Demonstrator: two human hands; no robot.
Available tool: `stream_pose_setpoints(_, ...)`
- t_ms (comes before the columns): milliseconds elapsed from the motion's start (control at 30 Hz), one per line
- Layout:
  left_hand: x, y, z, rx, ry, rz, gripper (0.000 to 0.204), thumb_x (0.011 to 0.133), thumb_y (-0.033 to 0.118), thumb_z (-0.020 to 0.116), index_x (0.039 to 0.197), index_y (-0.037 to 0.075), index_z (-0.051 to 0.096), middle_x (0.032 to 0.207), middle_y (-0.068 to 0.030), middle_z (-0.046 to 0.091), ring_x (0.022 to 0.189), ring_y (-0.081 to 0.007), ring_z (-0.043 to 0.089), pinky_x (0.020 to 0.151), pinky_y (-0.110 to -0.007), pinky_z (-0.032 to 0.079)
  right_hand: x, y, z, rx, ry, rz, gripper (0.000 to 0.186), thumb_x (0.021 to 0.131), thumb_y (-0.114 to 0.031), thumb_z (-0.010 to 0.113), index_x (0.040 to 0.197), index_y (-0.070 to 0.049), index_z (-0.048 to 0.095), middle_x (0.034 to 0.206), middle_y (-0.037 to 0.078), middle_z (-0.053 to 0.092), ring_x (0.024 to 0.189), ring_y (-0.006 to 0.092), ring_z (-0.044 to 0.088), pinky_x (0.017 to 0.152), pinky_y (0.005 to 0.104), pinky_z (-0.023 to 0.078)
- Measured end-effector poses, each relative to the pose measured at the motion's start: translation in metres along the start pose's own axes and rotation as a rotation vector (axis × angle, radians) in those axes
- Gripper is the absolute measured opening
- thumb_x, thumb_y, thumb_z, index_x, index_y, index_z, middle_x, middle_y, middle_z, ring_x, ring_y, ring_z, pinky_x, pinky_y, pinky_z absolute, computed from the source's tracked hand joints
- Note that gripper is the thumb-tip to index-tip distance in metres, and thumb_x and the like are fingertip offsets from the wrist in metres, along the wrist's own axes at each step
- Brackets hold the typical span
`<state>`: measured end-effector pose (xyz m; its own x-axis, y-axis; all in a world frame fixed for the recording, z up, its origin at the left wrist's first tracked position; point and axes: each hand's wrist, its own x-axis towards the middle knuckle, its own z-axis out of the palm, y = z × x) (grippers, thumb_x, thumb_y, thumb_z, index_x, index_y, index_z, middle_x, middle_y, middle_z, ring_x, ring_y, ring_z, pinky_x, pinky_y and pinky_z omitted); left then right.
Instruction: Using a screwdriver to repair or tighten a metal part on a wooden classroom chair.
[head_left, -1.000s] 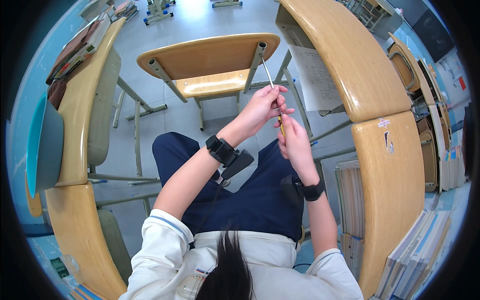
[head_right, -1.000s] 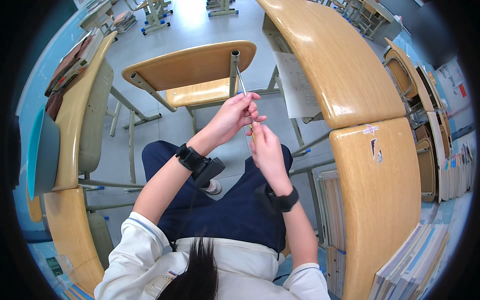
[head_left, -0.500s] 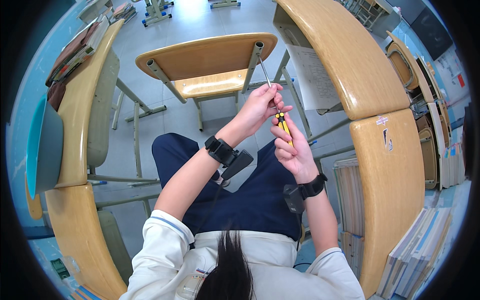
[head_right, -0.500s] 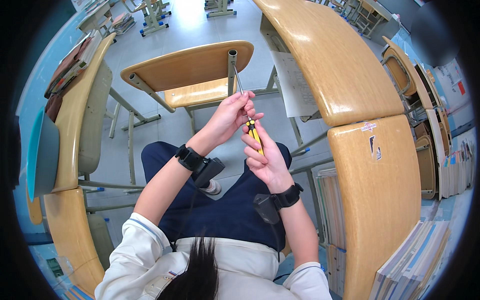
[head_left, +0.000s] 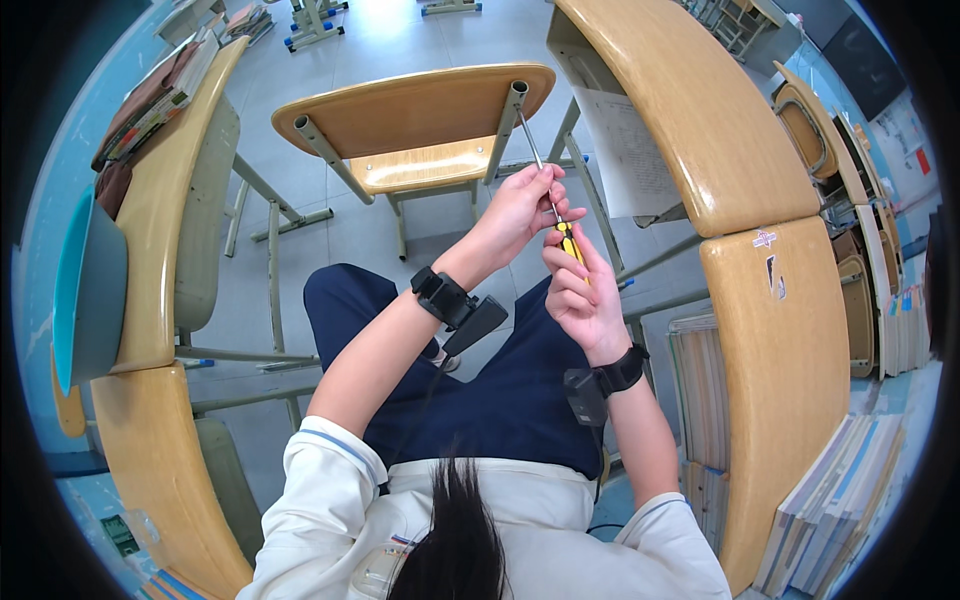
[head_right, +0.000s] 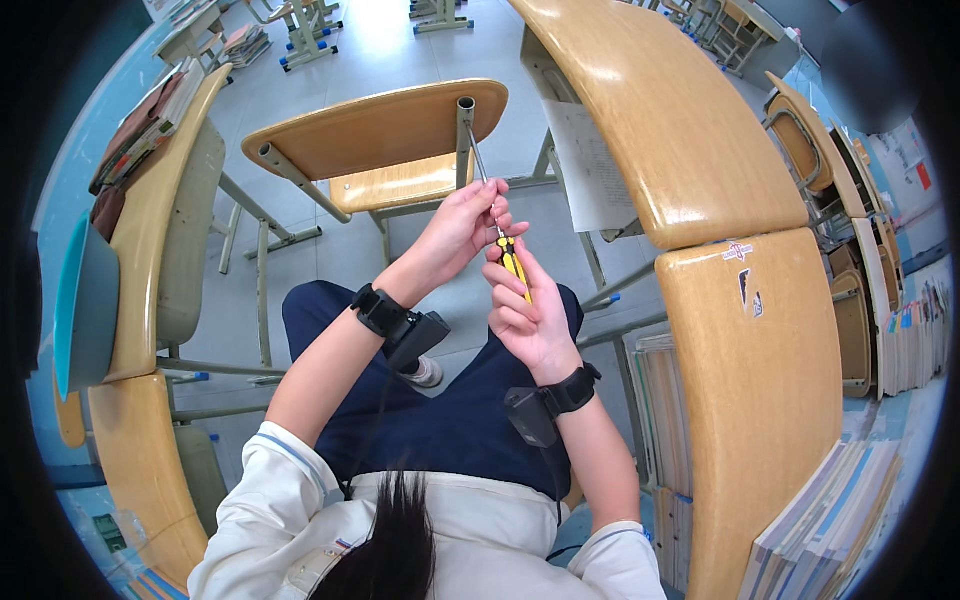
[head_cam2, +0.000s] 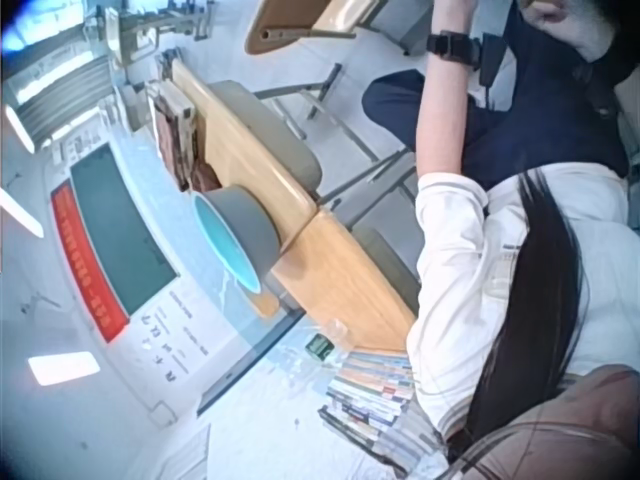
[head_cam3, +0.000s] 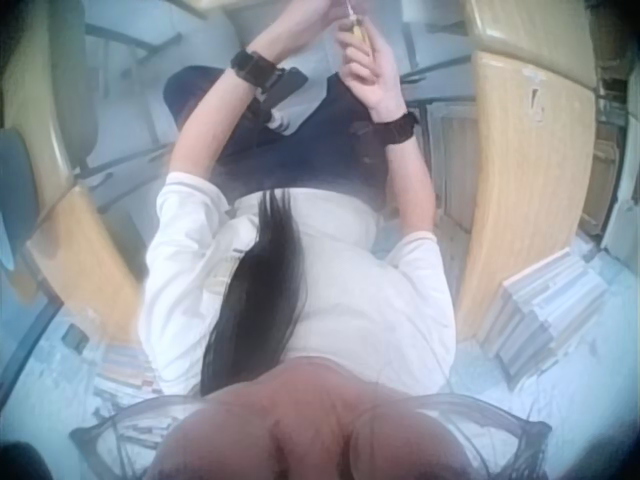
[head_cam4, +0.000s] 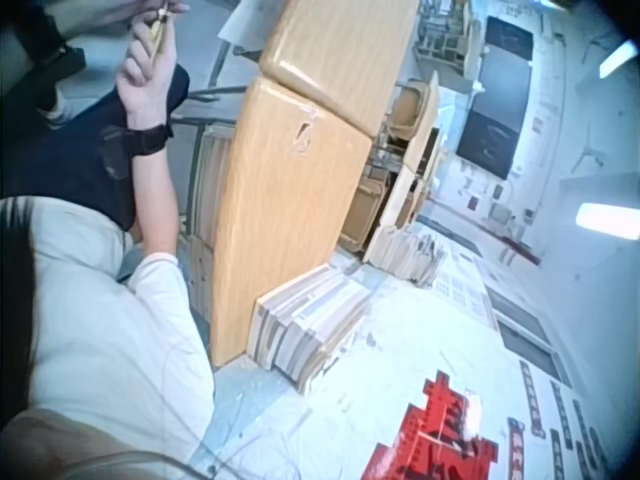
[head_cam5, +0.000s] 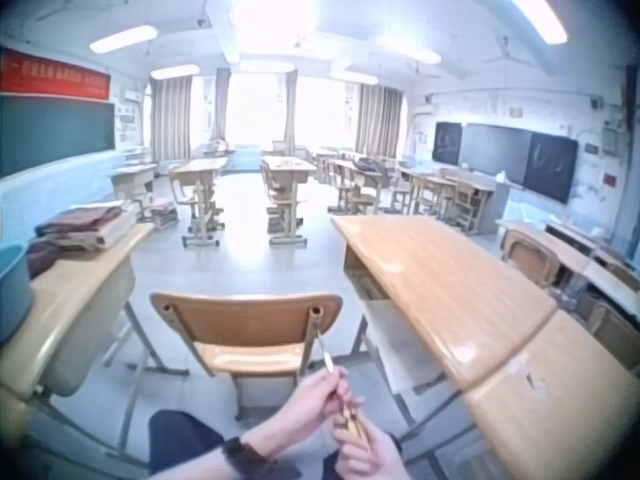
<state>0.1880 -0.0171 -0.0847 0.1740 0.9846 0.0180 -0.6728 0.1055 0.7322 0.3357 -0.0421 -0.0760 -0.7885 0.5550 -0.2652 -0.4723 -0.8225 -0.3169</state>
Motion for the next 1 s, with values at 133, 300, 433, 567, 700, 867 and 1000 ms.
stream_pose_setpoints(133,-0.001,0.002,0.0,0.035,0.007,-0.004,0.021,0.096,0.023,0.037,0.102,0.004,0.042,0.071,0.0009,0.043,0.069,-0.0087,0.05,0.086,-0.034,0.049,-0.001,-0.001,-0.005,-0.055,-0.045,0.026,0.03,0.096,-0.029,0.037,0.092,-0.002,0.048,0.057,0.004,0.042,0.033,0.0138,0.035,0.031,0.0259,0.027)
stream_pose_setpoints(300,0.002,0.001,0.006,0.133,0.075,-0.052,0.024,0.097,0.024,0.034,0.101,0.002,0.043,0.073,-0.0013,0.046,0.075,-0.0158,0.056,0.077,-0.034,0.05,0.004,0.012,-0.002,-1.529,0.497,-0.64,0.03,0.095,-0.03,0.038,0.094,-0.001,0.048,0.058,0.005,0.044,0.035,0.0151,0.038,0.033,0.0273,0.03)
stream_pose_setpoints(433,0.003,-0.002,-0.004,0.089,0.043,-0.017,0.023,0.097,0.024,0.034,0.098,0.003,0.043,0.074,-0.0011,0.046,0.073,-0.0135,0.054,0.079,-0.034,0.051,0.001,0.006,-0.003,-0.725,0.206,-0.281,0.031,0.094,-0.031,0.039,0.095,-0.001,0.047,0.059,0.006,0.045,0.037,0.0161,0.04,0.035,0.0284,0.032)
stream_pose_setpoints(567,0.003,-0.002,-0.001,0.025,-0.02,0.0,0.018,0.096,0.023,0.037,0.098,0.005,0.043,0.073,0.0007,0.044,0.069,-0.0079,0.049,0.087,-0.034,0.049,0.001,0.003,-0.008,0.218,-0.068,0.039,0.034,0.096,-0.035,0.032,0.099,-0.004,0.045,0.059,-0.001,0.033,0.035,0.0056,0.026,0.03,0.0196,0.022)
stream_pose_setpoints(700,-0.001,0.001,-0.002,0.049,-0.03,0.013,0.019,0.096,0.023,0.038,0.099,0.005,0.043,0.074,0.0006,0.045,0.071,-0.0089,0.051,0.086,-0.034,0.049,-0.002,0.005,-0.007,0.179,-0.146,0.06,0.032,0.097,-0.033,0.031,0.096,-0.005,0.046,0.056,-0.001,0.032,0.033,0.0068,0.027,0.029,0.0203,0.022)
stream_pose_setpoints(867,0.001,0.0,0.003,0.123,0.054,-0.025,0.024,0.097,0.023,0.034,0.1,0.002,0.043,0.075,-0.0023,0.048,0.073,-0.0152,0.056,0.077,-0.034,0.051,0.004,0.013,0.0,-1.377,0.462,-0.572,0.03,0.096,-0.032,0.035,0.094,-0.005,0.048,0.056,-0.001,0.034,0.033,0.0077,0.027,0.031,0.0208,0.024)
stream_pose_setpoints(1000,0.002,-0.001,-0.005,0.113,0.054,-0.003,0.023,0.097,0.023,0.034,0.1,0.001,0.043,0.075,-0.0025,0.048,0.074,-0.0152,0.057,0.076,-0.032,0.051,0.002,0.013,0.006,-0.85,0.324,-0.328,0.029,0.095,-0.03,0.038,0.094,-0.004,0.048,0.056,0.0,0.036,0.033,0.008,0.027,0.032,0.0208,0.024)
